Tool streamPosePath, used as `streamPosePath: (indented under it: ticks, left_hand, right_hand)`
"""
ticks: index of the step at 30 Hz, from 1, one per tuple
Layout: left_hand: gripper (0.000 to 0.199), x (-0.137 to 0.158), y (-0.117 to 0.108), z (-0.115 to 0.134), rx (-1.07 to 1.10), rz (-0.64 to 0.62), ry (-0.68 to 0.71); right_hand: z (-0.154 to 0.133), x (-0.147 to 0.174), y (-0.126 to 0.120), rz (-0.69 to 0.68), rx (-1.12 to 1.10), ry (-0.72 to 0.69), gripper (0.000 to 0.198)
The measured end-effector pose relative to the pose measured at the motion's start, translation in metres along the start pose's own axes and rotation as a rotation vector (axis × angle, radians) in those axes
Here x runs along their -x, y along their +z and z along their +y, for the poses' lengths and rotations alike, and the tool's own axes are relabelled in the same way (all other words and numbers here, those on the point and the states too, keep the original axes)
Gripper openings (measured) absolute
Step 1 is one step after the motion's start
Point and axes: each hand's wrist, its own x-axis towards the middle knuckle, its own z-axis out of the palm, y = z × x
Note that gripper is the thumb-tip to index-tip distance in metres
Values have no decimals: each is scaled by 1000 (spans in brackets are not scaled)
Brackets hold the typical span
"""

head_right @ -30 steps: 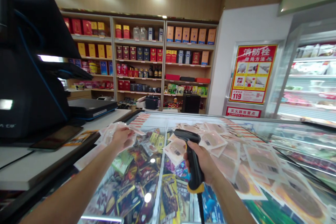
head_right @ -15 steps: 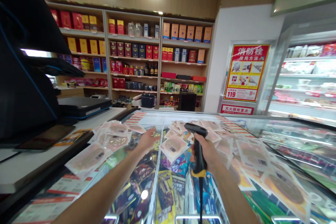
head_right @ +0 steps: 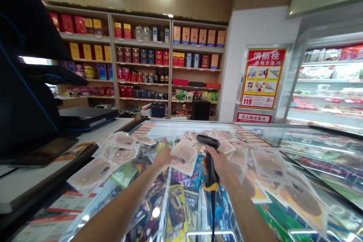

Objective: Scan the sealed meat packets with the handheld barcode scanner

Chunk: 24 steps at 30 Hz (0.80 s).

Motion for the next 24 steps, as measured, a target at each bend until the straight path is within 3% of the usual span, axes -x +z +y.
streamPosePath:
  ticks: [6,12,17,24]
  left_hand:
    - [28,-5,-14,-23,485,-17,-174]
    - [30,-10,-34,-48,856,147,-273]
    - [30,-11,-40,-54,994,207,-278]
    - [30,-11,-39,-57,1007,240,-265]
  right_hand:
    - [5,4,10,-112,4,67,28]
    - [18,9,28,-242,-4,94,29]
    - [25,10,33,-296,45,71,30]
    - [24,14,35,-324,39,71,28]
